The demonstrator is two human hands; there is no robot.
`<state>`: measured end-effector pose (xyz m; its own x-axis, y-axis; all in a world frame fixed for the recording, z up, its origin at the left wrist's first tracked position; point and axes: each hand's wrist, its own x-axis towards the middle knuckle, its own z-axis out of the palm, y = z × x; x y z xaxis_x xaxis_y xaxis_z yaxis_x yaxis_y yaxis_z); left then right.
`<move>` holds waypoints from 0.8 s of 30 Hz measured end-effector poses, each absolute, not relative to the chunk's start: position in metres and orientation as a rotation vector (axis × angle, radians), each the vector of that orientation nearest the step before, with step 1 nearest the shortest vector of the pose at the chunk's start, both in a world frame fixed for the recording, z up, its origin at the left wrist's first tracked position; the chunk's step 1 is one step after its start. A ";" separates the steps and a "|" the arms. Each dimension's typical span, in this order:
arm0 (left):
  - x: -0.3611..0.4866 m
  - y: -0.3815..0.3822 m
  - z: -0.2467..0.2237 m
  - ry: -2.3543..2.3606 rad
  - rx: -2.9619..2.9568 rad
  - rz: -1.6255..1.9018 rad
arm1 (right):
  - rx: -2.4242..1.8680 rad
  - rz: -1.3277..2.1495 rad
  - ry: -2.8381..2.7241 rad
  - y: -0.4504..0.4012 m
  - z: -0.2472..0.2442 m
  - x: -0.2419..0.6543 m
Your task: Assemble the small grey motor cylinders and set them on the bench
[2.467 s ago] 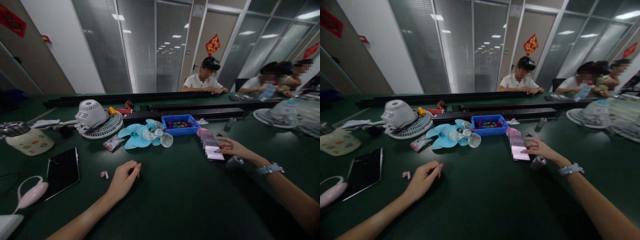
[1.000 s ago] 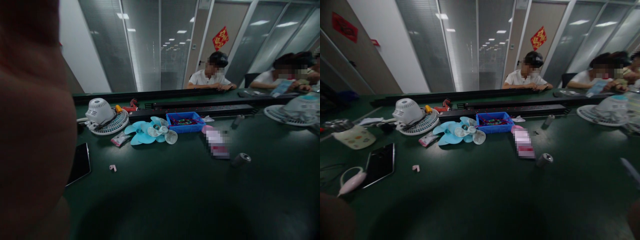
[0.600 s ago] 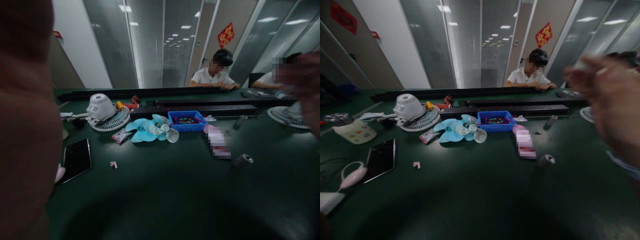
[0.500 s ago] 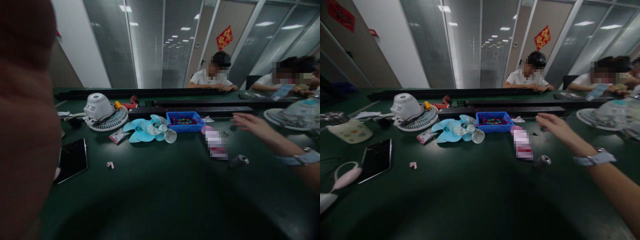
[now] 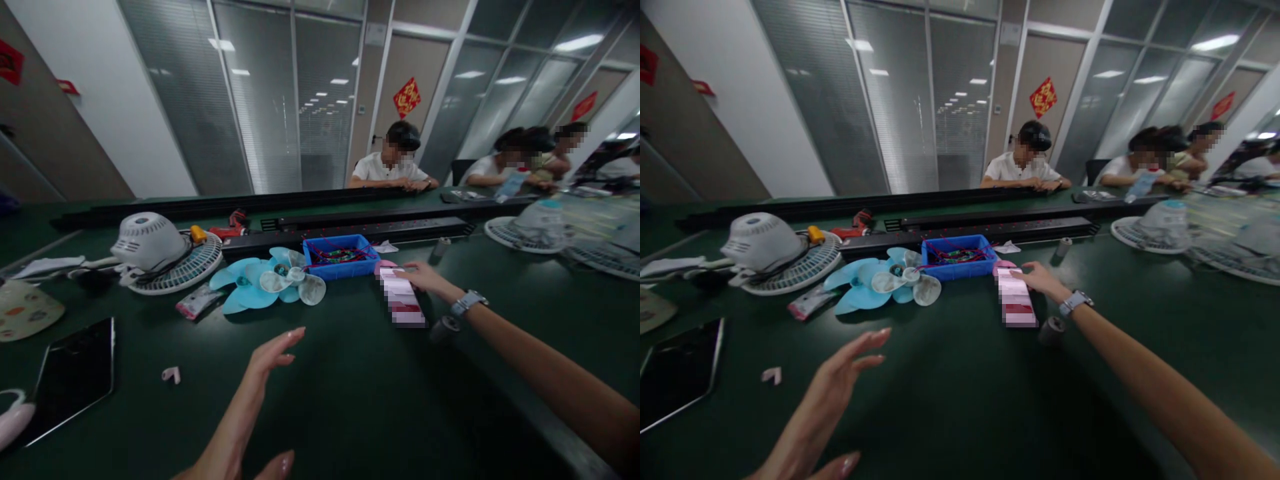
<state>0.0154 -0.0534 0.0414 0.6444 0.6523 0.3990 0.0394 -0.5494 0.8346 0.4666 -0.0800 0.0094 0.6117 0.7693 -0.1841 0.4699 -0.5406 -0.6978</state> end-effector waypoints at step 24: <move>0.008 -0.068 0.030 0.605 1.939 0.523 | -1.999 0.787 -1.044 -0.096 0.015 0.472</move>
